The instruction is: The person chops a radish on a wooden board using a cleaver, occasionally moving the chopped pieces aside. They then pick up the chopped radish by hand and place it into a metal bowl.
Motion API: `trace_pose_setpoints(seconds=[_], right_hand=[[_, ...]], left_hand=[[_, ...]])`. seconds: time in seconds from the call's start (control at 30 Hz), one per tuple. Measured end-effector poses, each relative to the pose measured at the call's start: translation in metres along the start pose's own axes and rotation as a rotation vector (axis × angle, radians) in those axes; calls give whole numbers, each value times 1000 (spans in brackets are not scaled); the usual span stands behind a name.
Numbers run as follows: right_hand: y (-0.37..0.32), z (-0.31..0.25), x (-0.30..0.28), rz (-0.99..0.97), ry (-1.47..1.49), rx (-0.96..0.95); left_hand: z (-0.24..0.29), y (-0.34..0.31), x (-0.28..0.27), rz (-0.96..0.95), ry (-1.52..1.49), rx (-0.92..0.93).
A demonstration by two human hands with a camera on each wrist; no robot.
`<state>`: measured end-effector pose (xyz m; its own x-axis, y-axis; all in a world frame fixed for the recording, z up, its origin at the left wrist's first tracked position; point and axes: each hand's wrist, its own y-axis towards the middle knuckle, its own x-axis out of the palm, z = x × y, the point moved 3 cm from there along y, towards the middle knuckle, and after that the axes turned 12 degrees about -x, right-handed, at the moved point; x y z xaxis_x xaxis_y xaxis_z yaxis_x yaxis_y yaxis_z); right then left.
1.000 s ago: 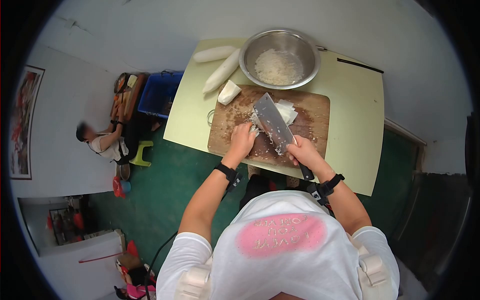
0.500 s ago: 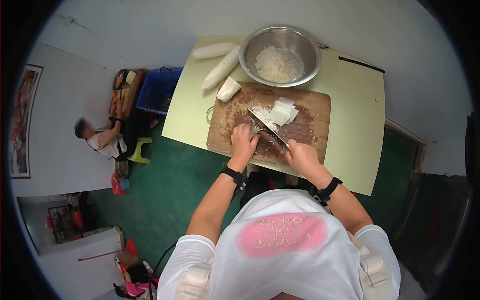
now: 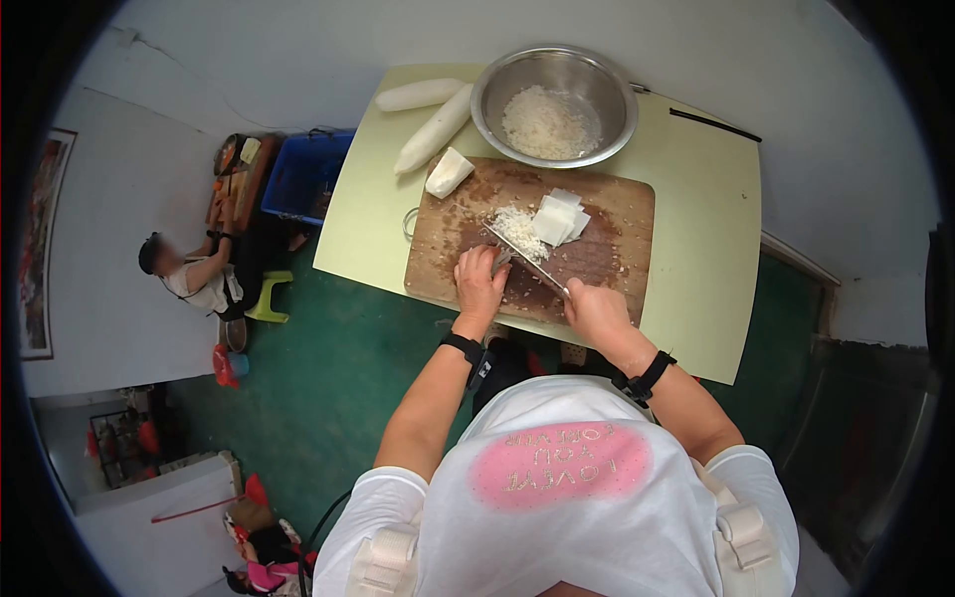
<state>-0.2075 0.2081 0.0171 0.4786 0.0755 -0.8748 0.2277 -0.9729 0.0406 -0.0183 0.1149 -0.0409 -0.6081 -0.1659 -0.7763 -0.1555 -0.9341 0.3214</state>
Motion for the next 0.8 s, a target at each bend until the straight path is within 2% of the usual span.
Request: trace_pose_setpoints(seconds=[0.2,0.8], right_hand=[[-5,-3,0,51,-25,-17],[-9,-5,1,-30,22,48]], left_hand=[[-2,0,8,33,43,-17],[-3,-2,10,54,65,-34]])
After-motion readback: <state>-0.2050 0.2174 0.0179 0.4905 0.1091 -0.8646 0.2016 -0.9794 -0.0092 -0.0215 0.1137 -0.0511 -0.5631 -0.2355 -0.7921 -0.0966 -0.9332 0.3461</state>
